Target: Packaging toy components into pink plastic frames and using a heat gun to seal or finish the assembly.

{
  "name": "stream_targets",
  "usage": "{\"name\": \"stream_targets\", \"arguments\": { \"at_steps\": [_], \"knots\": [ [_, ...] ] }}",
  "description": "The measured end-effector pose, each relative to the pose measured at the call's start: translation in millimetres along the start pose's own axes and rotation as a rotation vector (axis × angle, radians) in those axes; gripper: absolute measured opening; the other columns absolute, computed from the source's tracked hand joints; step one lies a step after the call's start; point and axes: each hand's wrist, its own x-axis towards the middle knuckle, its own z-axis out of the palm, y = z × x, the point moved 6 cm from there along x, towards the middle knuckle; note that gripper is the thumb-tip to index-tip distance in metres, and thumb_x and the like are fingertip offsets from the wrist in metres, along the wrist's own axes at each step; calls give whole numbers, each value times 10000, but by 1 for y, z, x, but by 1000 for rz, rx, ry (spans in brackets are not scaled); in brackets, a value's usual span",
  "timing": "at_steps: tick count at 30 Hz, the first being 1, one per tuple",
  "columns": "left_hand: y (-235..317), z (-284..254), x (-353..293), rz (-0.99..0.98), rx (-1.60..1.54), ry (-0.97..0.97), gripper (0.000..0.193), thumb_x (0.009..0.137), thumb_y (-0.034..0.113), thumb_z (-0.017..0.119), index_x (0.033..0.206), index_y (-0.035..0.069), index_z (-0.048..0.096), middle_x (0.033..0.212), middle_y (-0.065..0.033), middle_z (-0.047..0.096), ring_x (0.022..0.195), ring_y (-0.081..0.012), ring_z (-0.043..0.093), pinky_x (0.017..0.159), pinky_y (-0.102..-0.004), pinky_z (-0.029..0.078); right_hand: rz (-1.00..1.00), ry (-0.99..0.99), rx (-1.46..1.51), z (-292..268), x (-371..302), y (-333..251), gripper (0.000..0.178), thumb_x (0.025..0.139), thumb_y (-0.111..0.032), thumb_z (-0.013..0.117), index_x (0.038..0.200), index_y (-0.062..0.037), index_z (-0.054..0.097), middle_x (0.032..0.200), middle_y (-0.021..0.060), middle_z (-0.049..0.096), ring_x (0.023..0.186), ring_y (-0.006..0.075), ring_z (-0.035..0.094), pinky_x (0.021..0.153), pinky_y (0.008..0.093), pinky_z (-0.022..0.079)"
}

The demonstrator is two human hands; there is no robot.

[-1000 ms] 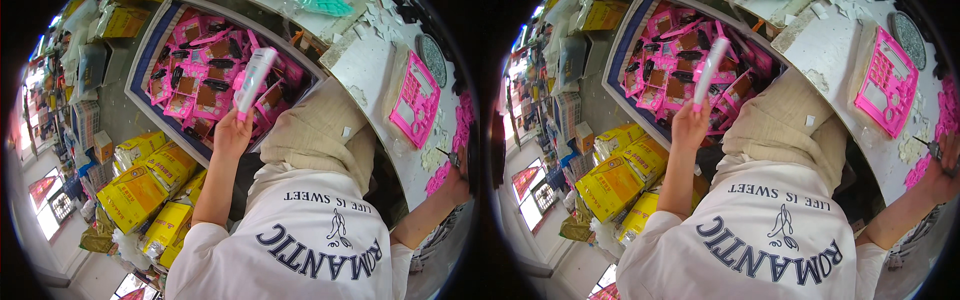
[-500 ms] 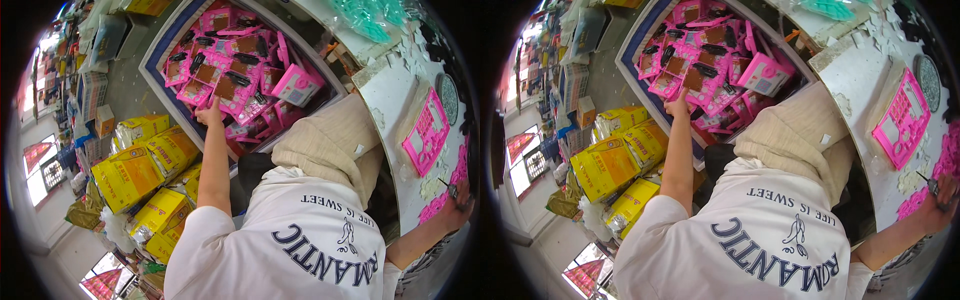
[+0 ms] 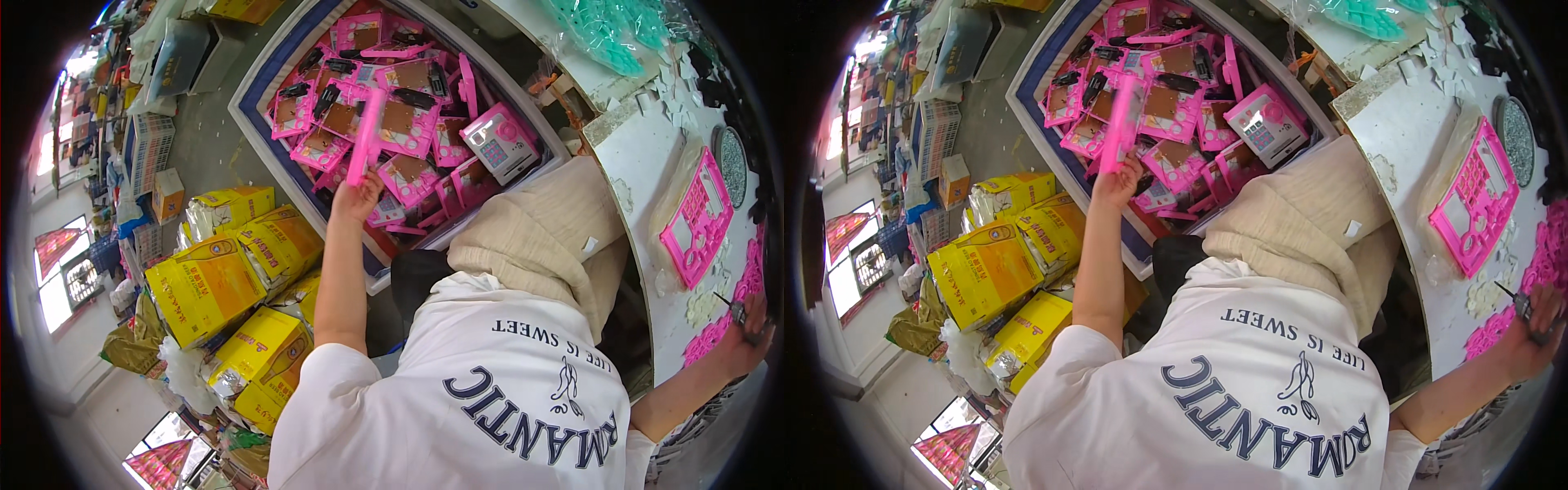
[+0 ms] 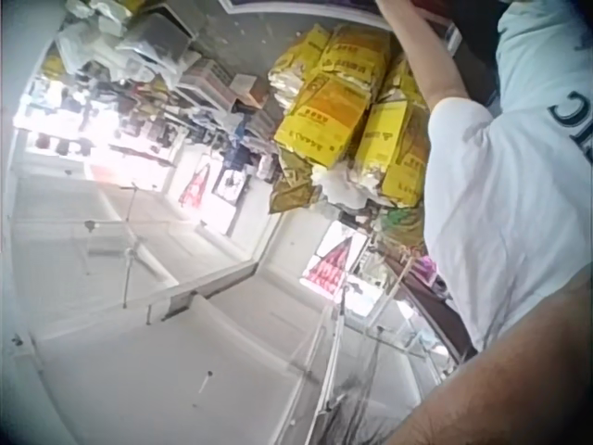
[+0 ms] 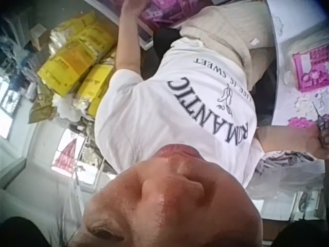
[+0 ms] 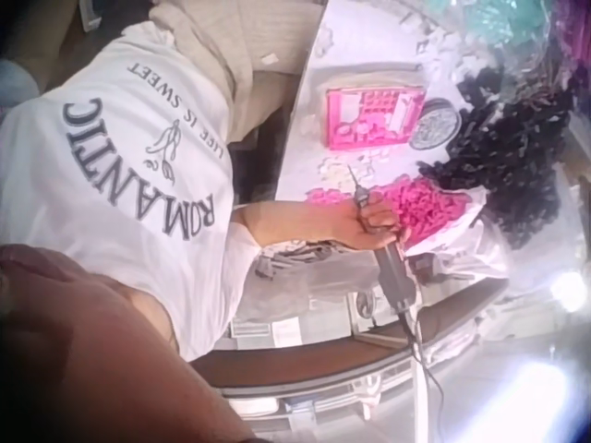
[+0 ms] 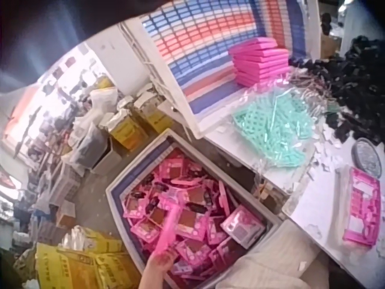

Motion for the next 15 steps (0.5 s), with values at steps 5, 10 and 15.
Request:
{"name": "stream_targets", "arguments": {
  "at_steps": [5,10,15],
  "knots": [
    [-78,74,-37,-241,-329,-289,424,983,113,614,1359,-69,542,925,-96,578,818,-179,577,597,-241,579,-17,564,-105,-67,-8,3,385,993,-202,462,1011,173,546,1174,384,612,1377,485,462,1180,624,328],
    [-121,120,-48,-326,-287,-418,438,993,191,619,1328,-79,531,893,-95,548,790,-172,547,578,-216,561,220,-431,472,-35,0,4,472,956,-187,449,1141,241,525,1199,405,597,1388,503,440,1187,660,298],
    [-151,159,-58,-450,-281,-581,459,1020,226,578,1344,-92,507,846,-117,546,706,-186,556,519,-222,533,-131,-89,-96,88,-18,3,364,987,-262,543,1218,16,506,792,110,419,777,231,393,702,393,305]
  ]
}}
